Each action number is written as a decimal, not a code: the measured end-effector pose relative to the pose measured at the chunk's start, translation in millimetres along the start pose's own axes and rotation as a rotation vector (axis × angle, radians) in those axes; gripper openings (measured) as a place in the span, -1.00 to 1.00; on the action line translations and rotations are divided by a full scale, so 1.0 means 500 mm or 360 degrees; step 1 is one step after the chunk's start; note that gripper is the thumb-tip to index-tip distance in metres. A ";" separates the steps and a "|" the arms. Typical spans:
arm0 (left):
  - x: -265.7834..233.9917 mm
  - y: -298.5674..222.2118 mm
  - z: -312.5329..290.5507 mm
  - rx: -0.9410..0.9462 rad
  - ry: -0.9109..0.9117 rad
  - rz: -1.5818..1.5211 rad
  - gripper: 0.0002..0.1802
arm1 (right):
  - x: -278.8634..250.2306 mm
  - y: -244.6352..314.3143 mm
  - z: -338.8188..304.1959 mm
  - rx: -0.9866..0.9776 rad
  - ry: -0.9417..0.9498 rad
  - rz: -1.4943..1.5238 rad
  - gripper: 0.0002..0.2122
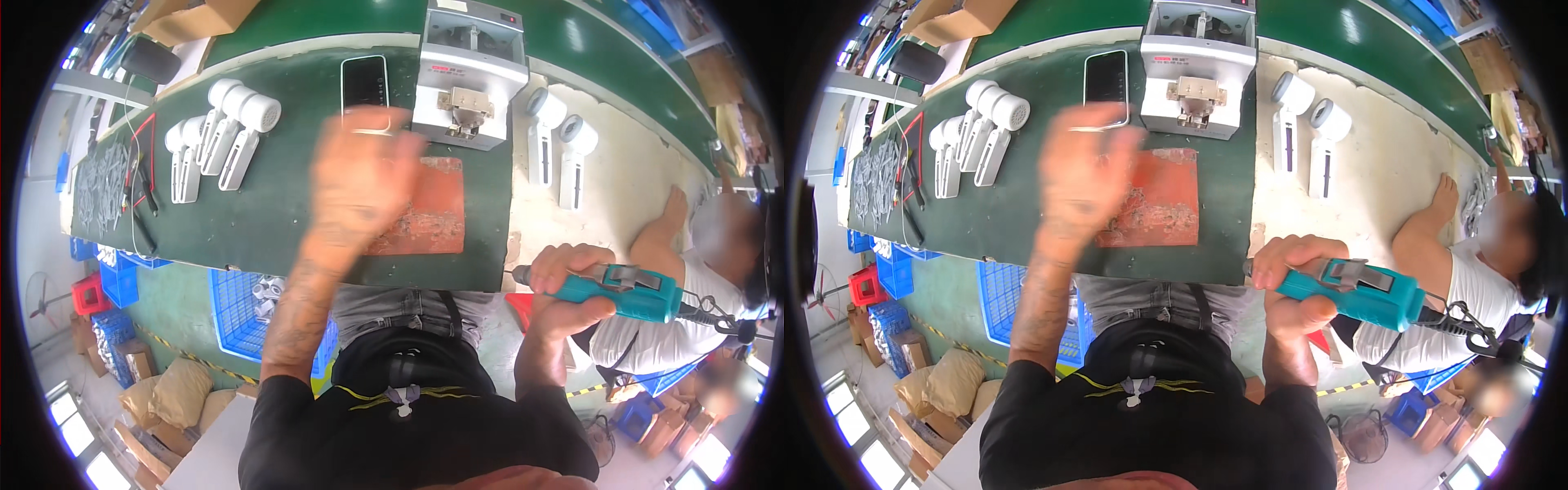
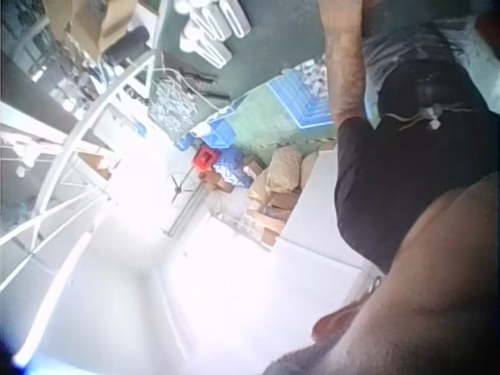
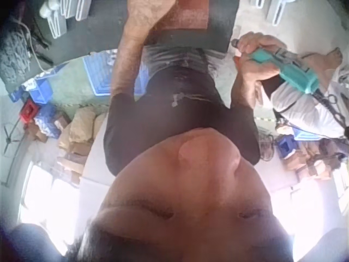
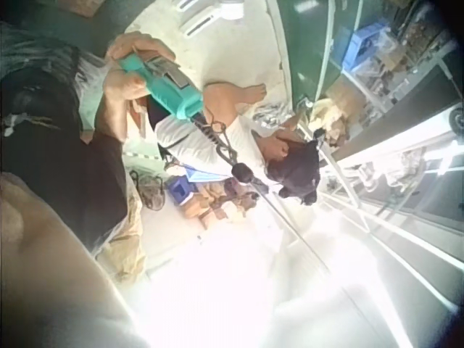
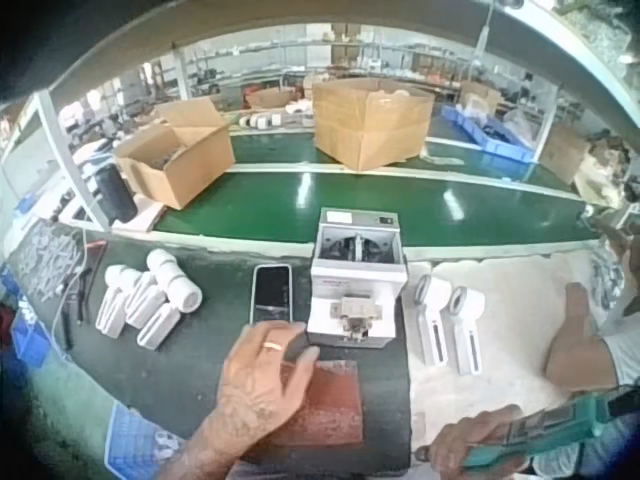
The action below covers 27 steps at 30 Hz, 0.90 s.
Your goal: Using an electric screwdriver to assemble the components of handheld hair dryers at a factory workstation.
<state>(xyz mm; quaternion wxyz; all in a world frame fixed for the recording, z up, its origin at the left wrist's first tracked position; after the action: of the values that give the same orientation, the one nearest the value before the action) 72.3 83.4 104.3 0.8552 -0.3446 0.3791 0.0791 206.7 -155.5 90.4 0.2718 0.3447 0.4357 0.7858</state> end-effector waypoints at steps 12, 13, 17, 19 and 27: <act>0.421 -0.241 0.015 0.0590 0.0458 -0.0028 -0.57 | -0.038 0.016 -0.031 0.0078 -0.0008 -0.0108 -0.27; 0.378 -0.258 0.019 0.0523 0.0574 0.0030 -0.58 | -0.050 0.018 -0.029 0.0069 -0.0031 -0.0127 -0.26; 0.247 -0.231 -0.033 0.0418 0.0951 0.0087 -0.53 | -0.051 0.006 -0.015 0.0135 -0.0010 -0.0186 -0.24; 0.178 -0.208 -0.058 0.0566 0.0846 0.0081 -0.45 | -0.037 -0.011 -0.004 0.0187 0.0015 -0.0195 -0.22; 0.093 -0.073 -0.084 0.0265 0.0442 -0.0188 -0.46 | 0.059 -0.069 -0.002 0.0253 0.0328 -0.0058 -0.34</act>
<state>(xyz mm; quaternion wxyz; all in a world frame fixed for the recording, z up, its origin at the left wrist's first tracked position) 94.7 22.9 71.1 0.8234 -0.3017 0.4778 -0.0513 192.4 -118.4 69.1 0.2118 0.2748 0.5284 0.7749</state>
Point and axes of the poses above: each hand's wrist, its own z-axis towards the middle knuckle, its own x-axis out of the palm, y = z × x, the point moved 10 cm from there along z, towards the middle knuckle, and after that the axes turned 4 degrees about -x, right-handed, at the moved point
